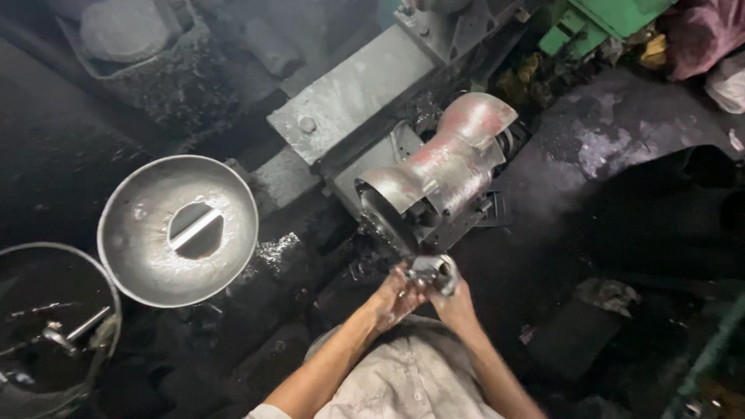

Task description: The person grinds a small metal part against a rotating grinding wheel, repeatedly dipping it into a liquid-filled bowl to cool it. The person holds the part with both hands and rotates it to grind different surfaces.

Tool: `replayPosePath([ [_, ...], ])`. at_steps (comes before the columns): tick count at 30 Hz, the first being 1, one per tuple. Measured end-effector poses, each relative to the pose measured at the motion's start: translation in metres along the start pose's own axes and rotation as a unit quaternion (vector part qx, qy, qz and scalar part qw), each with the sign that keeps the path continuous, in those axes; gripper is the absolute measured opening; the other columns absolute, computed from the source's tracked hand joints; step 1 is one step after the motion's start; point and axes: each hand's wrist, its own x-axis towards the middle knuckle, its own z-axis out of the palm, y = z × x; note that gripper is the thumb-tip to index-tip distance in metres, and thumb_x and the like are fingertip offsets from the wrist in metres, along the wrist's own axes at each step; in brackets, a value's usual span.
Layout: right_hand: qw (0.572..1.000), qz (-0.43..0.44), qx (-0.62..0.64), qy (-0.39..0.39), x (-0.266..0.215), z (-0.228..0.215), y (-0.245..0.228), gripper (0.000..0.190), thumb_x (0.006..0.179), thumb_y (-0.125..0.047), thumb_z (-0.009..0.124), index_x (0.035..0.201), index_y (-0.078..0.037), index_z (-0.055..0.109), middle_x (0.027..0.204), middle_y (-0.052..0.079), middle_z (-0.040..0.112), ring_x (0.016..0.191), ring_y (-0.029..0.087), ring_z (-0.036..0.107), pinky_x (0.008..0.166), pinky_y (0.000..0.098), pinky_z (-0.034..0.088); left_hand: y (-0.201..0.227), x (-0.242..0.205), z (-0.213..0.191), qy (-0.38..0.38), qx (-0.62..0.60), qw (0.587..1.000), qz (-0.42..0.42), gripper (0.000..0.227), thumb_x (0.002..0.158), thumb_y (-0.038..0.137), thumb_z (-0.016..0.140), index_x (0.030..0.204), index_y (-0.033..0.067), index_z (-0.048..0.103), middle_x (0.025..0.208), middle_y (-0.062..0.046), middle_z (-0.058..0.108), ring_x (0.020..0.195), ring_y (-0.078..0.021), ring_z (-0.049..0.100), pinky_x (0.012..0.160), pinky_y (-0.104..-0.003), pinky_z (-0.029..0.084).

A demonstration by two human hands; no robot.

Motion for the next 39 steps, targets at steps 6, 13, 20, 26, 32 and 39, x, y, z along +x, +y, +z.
replayPosePath([
  [6, 0.992, 0.126, 0.016, 0.009, 0.051, 0.052, 0.013, 0.021, 0.079, -0.004, 0.067, 0.096, 0.005, 0.074, 0.080, 0.008, 0.074, 0.072, 0.015, 0.067, 0.063, 0.0320, 0.053, 0.049, -0.019, 0.009, -0.089, -0.082, 0.988, 0.095, 0.086, 0.093, 0.074, 0.044, 0.154, 0.0129, 0.039, 0.131, -0.009, 0.063, 0.105, -0.0207, 0.066, 0.085, -0.036, 0.055],
  [13, 0.990, 0.139, 0.031, 0.002, 0.068, 0.046, 0.018, 0.023, 0.076, -0.002, 0.067, 0.096, 0.008, 0.074, 0.082, 0.010, 0.073, 0.073, 0.017, 0.066, 0.065, 0.0341, 0.053, 0.059, -0.009, 0.033, -0.061, -0.095, 0.990, 0.085, 0.097, 0.088, 0.078, 0.043, 0.149, 0.0030, 0.040, 0.136, -0.014, 0.061, 0.106, -0.0243, 0.068, 0.088, -0.039, 0.058],
  [20, 0.989, 0.140, -0.014, 0.042, 0.034, 0.016, 0.047, 0.042, 0.080, -0.003, 0.067, 0.121, 0.004, 0.063, 0.100, 0.015, 0.073, 0.091, 0.020, 0.067, 0.082, 0.0349, 0.054, 0.003, 0.023, -0.011, -0.179, -0.170, 0.969, 0.009, 0.099, 0.099, 0.079, 0.047, 0.146, -0.0080, 0.046, 0.131, -0.023, 0.061, 0.106, -0.0298, 0.065, 0.092, -0.043, 0.059],
  [26, 0.999, -0.008, -0.050, 0.017, -0.009, -0.003, 0.013, 0.059, 0.082, -0.008, 0.075, 0.133, 0.004, 0.049, 0.117, 0.015, 0.066, 0.106, 0.022, 0.062, 0.091, 0.0366, 0.051, -0.004, -0.001, -0.006, -0.120, -0.025, 0.992, 0.020, 0.085, 0.081, 0.067, 0.067, 0.145, 0.0171, 0.041, 0.146, -0.012, 0.055, 0.130, -0.0304, 0.059, 0.104, -0.049, 0.052],
  [32, 0.996, -0.031, -0.081, -0.022, 0.000, 0.004, 0.001, 0.056, 0.083, -0.008, 0.078, 0.132, -0.001, 0.053, 0.116, 0.013, 0.069, 0.104, 0.021, 0.068, 0.090, 0.0361, 0.056, 0.027, -0.022, 0.014, -0.113, 0.022, 0.992, 0.053, 0.095, 0.074, 0.065, 0.073, 0.149, 0.0192, 0.038, 0.144, -0.011, 0.055, 0.131, -0.0319, 0.058, 0.110, -0.056, 0.049],
  [39, 0.996, 0.032, -0.076, -0.015, 0.052, 0.044, 0.003, 0.050, 0.077, -0.002, 0.071, 0.126, 0.000, 0.061, 0.102, 0.013, 0.074, 0.092, 0.022, 0.072, 0.079, 0.0355, 0.057, 0.053, -0.022, 0.022, -0.066, -0.064, 0.991, 0.098, 0.085, 0.088, 0.072, 0.052, 0.145, 0.0089, 0.047, 0.144, -0.009, 0.058, 0.129, -0.0263, 0.059, 0.109, -0.048, 0.049],
])
